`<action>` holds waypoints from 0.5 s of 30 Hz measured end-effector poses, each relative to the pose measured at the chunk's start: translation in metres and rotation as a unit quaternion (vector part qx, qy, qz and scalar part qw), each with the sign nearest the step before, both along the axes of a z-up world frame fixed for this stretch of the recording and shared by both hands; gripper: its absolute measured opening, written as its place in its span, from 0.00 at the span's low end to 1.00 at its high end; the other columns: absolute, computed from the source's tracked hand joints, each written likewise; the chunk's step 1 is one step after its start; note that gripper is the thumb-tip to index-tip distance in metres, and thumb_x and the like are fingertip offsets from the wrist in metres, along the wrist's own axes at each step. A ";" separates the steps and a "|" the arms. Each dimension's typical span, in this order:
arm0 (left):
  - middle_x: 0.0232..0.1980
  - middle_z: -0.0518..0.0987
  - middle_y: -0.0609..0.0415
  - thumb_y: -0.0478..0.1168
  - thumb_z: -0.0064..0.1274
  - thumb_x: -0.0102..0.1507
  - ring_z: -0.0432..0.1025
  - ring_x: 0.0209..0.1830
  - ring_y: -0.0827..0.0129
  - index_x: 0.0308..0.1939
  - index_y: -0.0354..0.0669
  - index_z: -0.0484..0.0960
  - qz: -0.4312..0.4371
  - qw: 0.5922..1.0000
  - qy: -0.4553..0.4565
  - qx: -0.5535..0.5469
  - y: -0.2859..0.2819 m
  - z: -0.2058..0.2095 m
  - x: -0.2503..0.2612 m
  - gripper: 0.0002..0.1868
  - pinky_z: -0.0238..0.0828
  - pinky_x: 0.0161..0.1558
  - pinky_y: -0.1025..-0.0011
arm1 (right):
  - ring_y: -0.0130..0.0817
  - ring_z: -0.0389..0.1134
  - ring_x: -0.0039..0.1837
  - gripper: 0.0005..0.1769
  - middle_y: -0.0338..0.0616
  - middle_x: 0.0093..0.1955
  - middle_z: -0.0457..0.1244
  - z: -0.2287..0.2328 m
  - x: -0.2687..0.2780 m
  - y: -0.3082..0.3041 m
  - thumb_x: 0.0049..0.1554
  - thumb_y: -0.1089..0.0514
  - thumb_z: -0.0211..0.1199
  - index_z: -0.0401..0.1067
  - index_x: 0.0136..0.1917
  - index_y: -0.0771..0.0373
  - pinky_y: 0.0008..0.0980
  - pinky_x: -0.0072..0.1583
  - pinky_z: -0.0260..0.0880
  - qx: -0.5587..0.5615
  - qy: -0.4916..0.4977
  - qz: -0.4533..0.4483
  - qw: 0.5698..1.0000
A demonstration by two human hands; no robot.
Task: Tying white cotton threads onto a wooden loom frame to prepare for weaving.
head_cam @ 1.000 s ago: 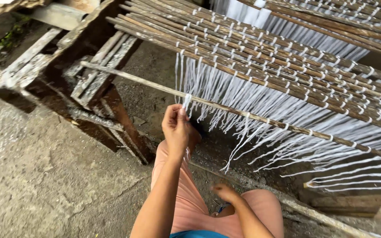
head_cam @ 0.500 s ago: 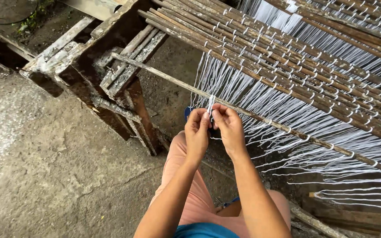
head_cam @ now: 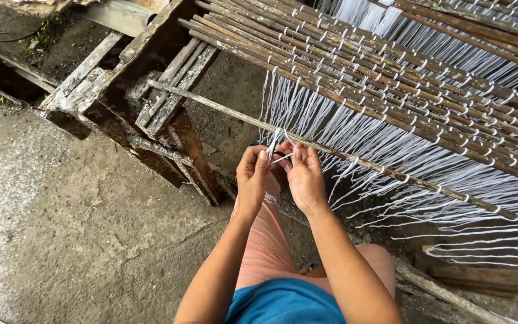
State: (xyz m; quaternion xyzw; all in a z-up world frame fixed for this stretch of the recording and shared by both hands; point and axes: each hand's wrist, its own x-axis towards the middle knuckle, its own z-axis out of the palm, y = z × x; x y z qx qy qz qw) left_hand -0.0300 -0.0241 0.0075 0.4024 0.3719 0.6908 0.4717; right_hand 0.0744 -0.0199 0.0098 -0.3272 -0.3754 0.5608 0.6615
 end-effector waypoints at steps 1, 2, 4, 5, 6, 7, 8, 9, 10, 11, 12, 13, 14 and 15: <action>0.28 0.74 0.57 0.41 0.49 0.71 0.67 0.29 0.80 0.46 0.40 0.82 -0.002 1.000 0.001 -0.001 0.001 -0.005 -0.003 0.09 0.65 0.32 0.80 | 0.35 0.68 0.63 0.06 0.46 0.59 0.64 -0.004 0.004 0.002 0.69 0.55 0.49 0.62 0.56 0.56 0.38 0.65 0.71 -0.001 0.001 -0.002 1.000; 0.28 0.74 0.57 0.42 0.49 0.72 0.66 0.28 0.80 0.47 0.40 0.81 -0.007 1.000 0.012 0.002 0.001 -0.010 -0.005 0.10 0.64 0.31 0.80 | 0.35 0.67 0.65 0.06 0.43 0.59 0.64 -0.009 0.008 0.004 0.69 0.54 0.49 0.60 0.57 0.54 0.41 0.67 0.70 0.003 0.030 0.006 1.000; 0.28 0.74 0.56 0.42 0.49 0.72 0.65 0.27 0.79 0.48 0.40 0.81 -0.013 1.000 0.023 0.004 0.001 -0.013 -0.008 0.10 0.64 0.30 0.79 | 0.34 0.66 0.66 0.06 0.41 0.60 0.63 -0.009 0.012 0.003 0.69 0.53 0.49 0.59 0.58 0.52 0.43 0.69 0.69 0.007 0.060 0.011 0.998; 0.29 0.74 0.56 0.41 0.50 0.71 0.65 0.28 0.80 0.48 0.40 0.80 -0.018 0.999 0.029 0.010 0.000 -0.010 -0.008 0.09 0.63 0.32 0.80 | 0.36 0.66 0.67 0.06 0.40 0.61 0.64 -0.004 0.011 0.000 0.68 0.51 0.50 0.60 0.57 0.50 0.48 0.69 0.69 0.008 0.085 0.026 0.996; 0.29 0.74 0.56 0.39 0.51 0.70 0.65 0.30 0.81 0.49 0.40 0.80 -0.021 0.999 0.036 0.016 -0.001 -0.007 -0.009 0.08 0.63 0.34 0.80 | 0.39 0.66 0.68 0.05 0.40 0.62 0.64 0.001 0.011 -0.002 0.67 0.49 0.52 0.61 0.56 0.47 0.52 0.69 0.68 0.010 0.109 0.042 0.993; 0.29 0.74 0.56 0.39 0.51 0.70 0.65 0.30 0.81 0.49 0.40 0.80 -0.022 0.999 0.036 0.015 -0.002 -0.010 -0.009 0.08 0.63 0.34 0.80 | 0.39 0.66 0.68 0.05 0.40 0.62 0.64 -0.002 0.012 -0.004 0.67 0.49 0.52 0.61 0.56 0.47 0.52 0.69 0.68 0.009 0.110 0.042 0.993; 0.29 0.75 0.56 0.40 0.51 0.70 0.65 0.30 0.80 0.48 0.40 0.80 -0.025 0.999 0.039 0.014 -0.001 -0.012 -0.010 0.08 0.63 0.34 0.80 | 0.40 0.67 0.67 0.04 0.40 0.63 0.64 -0.004 0.012 -0.004 0.67 0.49 0.51 0.61 0.55 0.46 0.53 0.68 0.69 0.003 0.114 0.046 0.992; 0.29 0.75 0.55 0.40 0.51 0.71 0.64 0.30 0.80 0.48 0.39 0.80 -0.028 0.999 0.043 0.013 0.000 -0.015 -0.011 0.08 0.63 0.34 0.80 | 0.41 0.68 0.66 0.04 0.41 0.64 0.64 -0.007 0.013 -0.004 0.68 0.48 0.50 0.61 0.54 0.45 0.54 0.67 0.71 -0.003 0.119 0.049 0.992; 0.29 0.75 0.55 0.40 0.51 0.71 0.64 0.30 0.80 0.48 0.39 0.80 -0.028 0.999 0.043 0.010 -0.001 -0.015 -0.011 0.08 0.63 0.34 0.80 | 0.41 0.68 0.66 0.04 0.41 0.64 0.64 -0.008 0.015 -0.002 0.68 0.48 0.50 0.61 0.54 0.45 0.54 0.67 0.71 -0.005 0.120 0.049 0.992; 0.29 0.75 0.55 0.41 0.50 0.71 0.65 0.30 0.80 0.48 0.39 0.80 -0.036 0.999 0.034 0.011 -0.001 -0.016 -0.012 0.09 0.63 0.35 0.80 | 0.42 0.69 0.65 0.04 0.43 0.65 0.64 -0.010 0.017 0.001 0.68 0.49 0.49 0.60 0.55 0.46 0.52 0.65 0.72 0.001 0.112 0.054 0.992; 0.30 0.76 0.55 0.42 0.50 0.71 0.65 0.30 0.79 0.49 0.39 0.80 -0.045 0.999 0.024 0.012 -0.002 -0.016 -0.012 0.10 0.63 0.35 0.80 | 0.42 0.69 0.65 0.04 0.44 0.65 0.64 -0.011 0.018 0.003 0.68 0.49 0.49 0.60 0.55 0.46 0.51 0.64 0.73 0.008 0.105 0.059 0.993; 0.30 0.76 0.55 0.42 0.50 0.71 0.65 0.30 0.79 0.49 0.39 0.80 -0.046 0.999 0.025 0.009 -0.001 -0.021 -0.012 0.10 0.63 0.35 0.80 | 0.42 0.69 0.65 0.04 0.44 0.65 0.64 -0.010 0.017 0.003 0.68 0.49 0.49 0.60 0.55 0.46 0.51 0.64 0.73 0.005 0.106 0.058 0.993; 0.29 0.76 0.54 0.42 0.53 0.70 0.66 0.30 0.79 0.48 0.39 0.80 -0.043 0.999 0.027 0.012 0.001 -0.025 -0.011 0.10 0.64 0.35 0.80 | 0.42 0.69 0.66 0.05 0.46 0.63 0.66 -0.007 0.017 0.005 0.68 0.49 0.49 0.58 0.56 0.47 0.47 0.66 0.71 0.016 0.099 0.063 0.993; 0.29 0.75 0.54 0.41 0.56 0.68 0.67 0.30 0.79 0.48 0.38 0.80 -0.040 0.999 0.028 0.015 0.003 -0.030 -0.009 0.10 0.65 0.35 0.79 | 0.41 0.69 0.67 0.06 0.48 0.61 0.68 -0.005 0.017 0.007 0.68 0.50 0.49 0.56 0.57 0.47 0.44 0.68 0.70 0.028 0.092 0.067 0.993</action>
